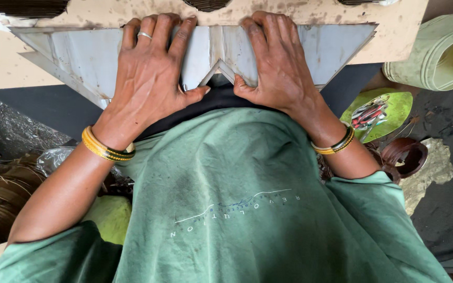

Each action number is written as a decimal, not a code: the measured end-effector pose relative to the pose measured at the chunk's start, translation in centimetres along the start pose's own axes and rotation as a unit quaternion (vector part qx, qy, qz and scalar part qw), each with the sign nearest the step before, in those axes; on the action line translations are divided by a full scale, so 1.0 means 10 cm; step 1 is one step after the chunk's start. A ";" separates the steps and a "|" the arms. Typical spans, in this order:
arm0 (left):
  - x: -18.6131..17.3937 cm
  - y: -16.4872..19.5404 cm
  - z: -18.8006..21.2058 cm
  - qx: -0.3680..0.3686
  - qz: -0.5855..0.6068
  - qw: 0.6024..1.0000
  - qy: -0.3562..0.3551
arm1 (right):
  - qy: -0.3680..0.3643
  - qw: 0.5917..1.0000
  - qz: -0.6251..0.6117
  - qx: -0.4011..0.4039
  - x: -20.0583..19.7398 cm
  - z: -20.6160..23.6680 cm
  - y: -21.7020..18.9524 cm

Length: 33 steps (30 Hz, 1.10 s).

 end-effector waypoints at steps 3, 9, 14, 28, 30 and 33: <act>-0.08 0.03 -0.02 0.014 -0.011 0.999 0.040 | 0.017 1.000 0.007 -0.004 -0.08 -0.01 -0.02; -0.20 0.12 -0.07 0.015 -0.039 0.999 0.024 | 0.021 1.000 0.015 -0.003 -0.16 0.07 -0.01; -0.22 0.24 -0.15 -0.016 -0.068 0.997 -0.038 | 0.023 0.998 0.061 0.003 -0.26 0.05 -0.01; -0.18 0.41 0.21 0.106 -0.342 0.932 0.054 | 0.135 0.980 0.138 -0.041 -0.62 0.23 -0.21; -0.15 0.35 0.21 0.080 -0.324 0.941 0.058 | 0.115 0.981 0.153 -0.012 -0.65 0.27 -0.07; -0.21 0.40 0.18 0.092 -0.311 0.944 0.067 | 0.065 0.991 0.102 0.052 -0.89 0.46 0.32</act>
Point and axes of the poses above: each hand's wrist, its own z-axis away from the middle knuckle, its own x-axis out of the palm, y = z × x, the point moved 9 cm from there along -z, towards the middle knuckle, and after that the axes turned 6 degrees about x, right-handed, at the moved point
